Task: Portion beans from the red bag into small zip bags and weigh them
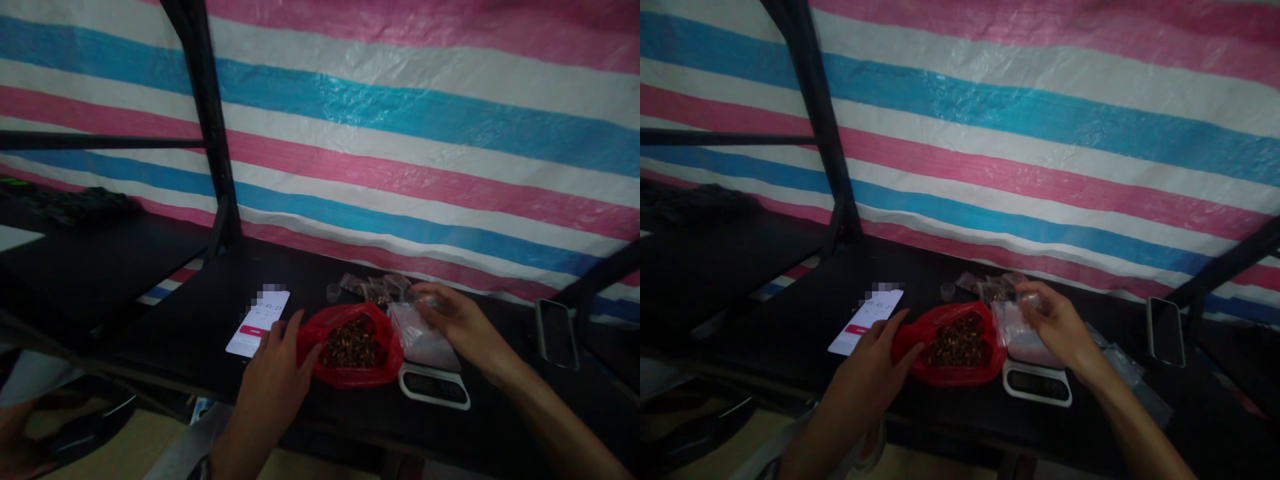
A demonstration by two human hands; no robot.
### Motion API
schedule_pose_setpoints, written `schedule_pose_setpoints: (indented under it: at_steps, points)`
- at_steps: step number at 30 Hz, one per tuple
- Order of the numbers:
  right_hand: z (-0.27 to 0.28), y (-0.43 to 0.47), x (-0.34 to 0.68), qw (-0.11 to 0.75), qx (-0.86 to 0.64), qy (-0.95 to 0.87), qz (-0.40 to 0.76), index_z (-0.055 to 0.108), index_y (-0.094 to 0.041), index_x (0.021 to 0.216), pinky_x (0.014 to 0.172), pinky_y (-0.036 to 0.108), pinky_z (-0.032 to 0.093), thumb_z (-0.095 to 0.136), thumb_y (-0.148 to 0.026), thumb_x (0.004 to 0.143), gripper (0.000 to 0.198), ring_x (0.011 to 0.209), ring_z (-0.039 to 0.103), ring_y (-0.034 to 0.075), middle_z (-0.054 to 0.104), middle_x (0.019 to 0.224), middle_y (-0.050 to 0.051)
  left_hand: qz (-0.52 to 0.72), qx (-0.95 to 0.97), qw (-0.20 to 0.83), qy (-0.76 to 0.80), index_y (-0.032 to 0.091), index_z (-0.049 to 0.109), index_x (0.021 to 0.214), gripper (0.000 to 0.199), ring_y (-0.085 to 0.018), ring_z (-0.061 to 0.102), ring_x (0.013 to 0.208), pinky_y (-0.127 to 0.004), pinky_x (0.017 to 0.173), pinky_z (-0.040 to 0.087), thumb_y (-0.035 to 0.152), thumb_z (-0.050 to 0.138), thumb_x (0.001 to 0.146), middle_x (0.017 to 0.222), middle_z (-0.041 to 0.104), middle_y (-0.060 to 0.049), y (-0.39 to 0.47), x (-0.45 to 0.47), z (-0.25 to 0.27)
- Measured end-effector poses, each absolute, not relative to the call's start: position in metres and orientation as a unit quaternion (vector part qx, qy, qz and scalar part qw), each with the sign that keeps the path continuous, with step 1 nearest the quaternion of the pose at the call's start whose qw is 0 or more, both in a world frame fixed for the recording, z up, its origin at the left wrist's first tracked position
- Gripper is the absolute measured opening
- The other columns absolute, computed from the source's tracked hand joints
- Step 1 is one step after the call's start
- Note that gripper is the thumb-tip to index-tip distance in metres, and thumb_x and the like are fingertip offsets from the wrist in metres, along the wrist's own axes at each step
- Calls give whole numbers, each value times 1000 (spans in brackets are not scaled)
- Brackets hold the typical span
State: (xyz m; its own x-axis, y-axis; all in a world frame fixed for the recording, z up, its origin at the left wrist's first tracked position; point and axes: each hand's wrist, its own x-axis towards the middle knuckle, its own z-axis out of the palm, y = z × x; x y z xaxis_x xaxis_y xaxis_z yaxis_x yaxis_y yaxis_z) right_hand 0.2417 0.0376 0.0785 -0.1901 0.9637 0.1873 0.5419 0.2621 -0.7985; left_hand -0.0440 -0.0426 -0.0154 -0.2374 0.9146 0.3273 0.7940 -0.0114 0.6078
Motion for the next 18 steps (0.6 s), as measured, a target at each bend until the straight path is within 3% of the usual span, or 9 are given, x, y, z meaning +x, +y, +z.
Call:
schedule_pose_setpoints:
  at_steps: [2,4,7,9,11,14,18]
  points:
    - [62,27,245,296,-523,-708,370,68,-20,125,53,27,46,71,-46,84,48,62,63,17,73,84,3,416,604,193,651,19,59,144,50,-32,75,104,-45,86,61,33,60,95,120,76,-15,-40,-45,-23]
    - [47,20,238,238,-511,-716,411,70,-18,119,57,27,47,70,-42,85,42,65,65,18,74,80,3,485,566,283,603,19,63,136,45,-26,77,97,-39,85,61,25,57,93,113,78,-11,-32,-42,-22]
    - [39,24,225,180,-537,-739,364,72,-16,83,55,27,41,66,-35,87,20,59,60,17,68,66,2,567,451,402,559,17,66,128,40,-21,76,81,-33,72,62,29,59,90,106,79,-10,-14,-34,-2]
    - [49,33,221,170,-562,-756,289,68,-17,67,53,27,36,64,-32,88,26,56,55,16,62,59,0,603,383,449,538,17,64,129,42,-19,76,75,-32,68,62,33,61,90,102,79,-10,-5,-32,13]
    - [67,42,221,173,-565,-772,234,68,-18,67,52,27,33,61,-32,90,28,56,54,15,61,59,0,623,379,418,541,17,62,131,43,-19,75,73,-31,66,62,32,61,90,100,78,-9,3,-34,21]
    - [93,46,220,153,-550,-793,214,72,-17,72,53,27,34,57,-29,91,27,58,56,16,64,62,0,597,472,267,592,19,65,124,36,-18,73,73,-30,66,60,23,57,89,93,76,-5,14,-39,17]
    - [102,41,212,135,-565,-792,188,73,-17,73,54,27,35,56,-24,92,27,60,60,17,67,64,2,552,509,181,636,18,70,114,34,-24,72,89,-41,87,60,14,55,84,96,72,-7,19,-42,2]
